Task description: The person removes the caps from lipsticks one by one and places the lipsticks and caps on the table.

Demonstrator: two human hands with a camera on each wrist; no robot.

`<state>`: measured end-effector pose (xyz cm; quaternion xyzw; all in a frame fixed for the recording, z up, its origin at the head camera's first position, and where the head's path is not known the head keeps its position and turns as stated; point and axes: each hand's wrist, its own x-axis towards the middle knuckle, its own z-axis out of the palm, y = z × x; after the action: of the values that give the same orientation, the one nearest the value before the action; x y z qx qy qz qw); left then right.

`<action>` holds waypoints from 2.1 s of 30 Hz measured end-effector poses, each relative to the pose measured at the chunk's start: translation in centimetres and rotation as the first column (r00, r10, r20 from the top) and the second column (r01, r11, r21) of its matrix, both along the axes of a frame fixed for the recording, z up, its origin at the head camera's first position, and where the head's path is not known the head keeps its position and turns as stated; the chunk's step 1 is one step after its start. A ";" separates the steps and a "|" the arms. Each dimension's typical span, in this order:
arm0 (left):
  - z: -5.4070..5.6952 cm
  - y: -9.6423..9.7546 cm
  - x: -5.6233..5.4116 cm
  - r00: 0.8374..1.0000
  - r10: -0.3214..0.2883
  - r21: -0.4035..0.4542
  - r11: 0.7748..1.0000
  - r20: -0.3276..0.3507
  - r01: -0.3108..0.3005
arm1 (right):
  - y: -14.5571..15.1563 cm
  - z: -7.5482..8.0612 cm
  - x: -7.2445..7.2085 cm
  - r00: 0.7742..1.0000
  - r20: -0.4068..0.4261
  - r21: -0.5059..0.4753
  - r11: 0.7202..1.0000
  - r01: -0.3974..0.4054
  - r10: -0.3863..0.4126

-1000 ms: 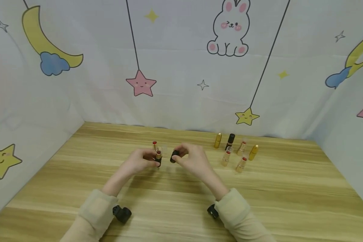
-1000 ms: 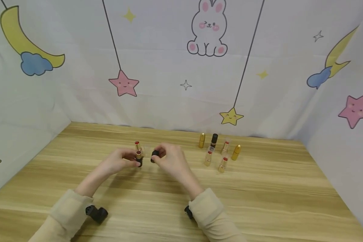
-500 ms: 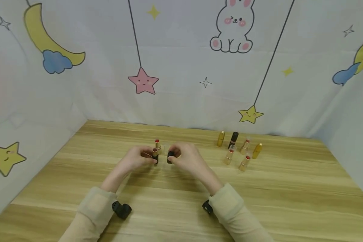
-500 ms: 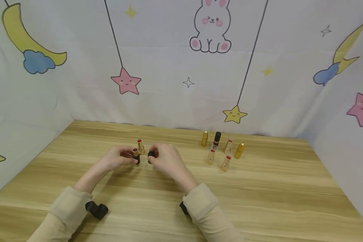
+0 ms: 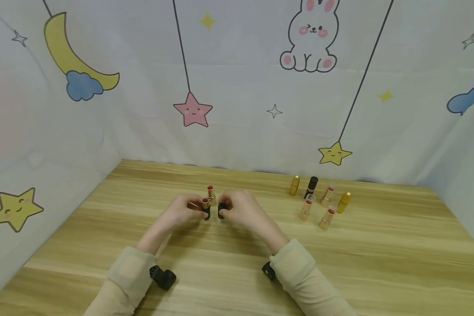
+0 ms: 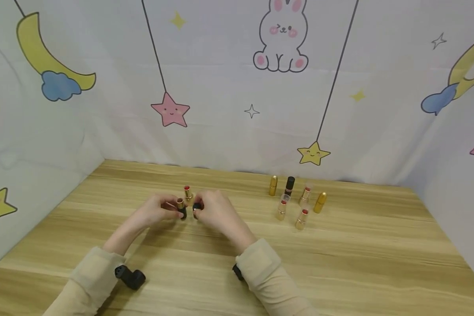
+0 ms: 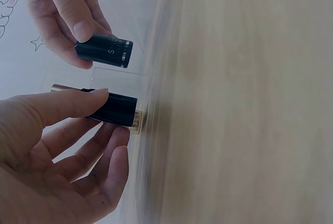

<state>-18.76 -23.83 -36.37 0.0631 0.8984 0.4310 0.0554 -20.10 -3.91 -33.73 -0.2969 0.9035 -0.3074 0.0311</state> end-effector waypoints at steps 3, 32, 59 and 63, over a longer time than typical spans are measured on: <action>0.0 -0.1 0.1 1.000 0.010 -0.001 1.000 0.015 -0.010 | -0.2 0.0 0.0 1.000 -0.004 0.016 1.000 -0.007 0.007; -0.6 -0.1 0.2 0.999 0.005 0.020 1.000 0.049 -0.006 | -0.7 -0.5 -0.1 0.999 0.019 0.095 0.995 -0.035 0.033; -0.7 0.1 0.0 0.999 -0.022 0.018 1.000 0.049 0.021 | -0.7 -0.6 -0.1 0.999 0.046 0.157 0.987 -0.031 0.024; -0.6 0.1 0.0 0.999 -0.028 0.023 0.999 0.040 0.027 | -0.7 -0.5 0.0 0.998 0.054 0.152 0.988 -0.029 0.021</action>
<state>-18.73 -23.73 -36.98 0.0675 0.8912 0.4416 0.0785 -20.13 -4.61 -34.26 -0.2968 0.9195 -0.2444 0.0811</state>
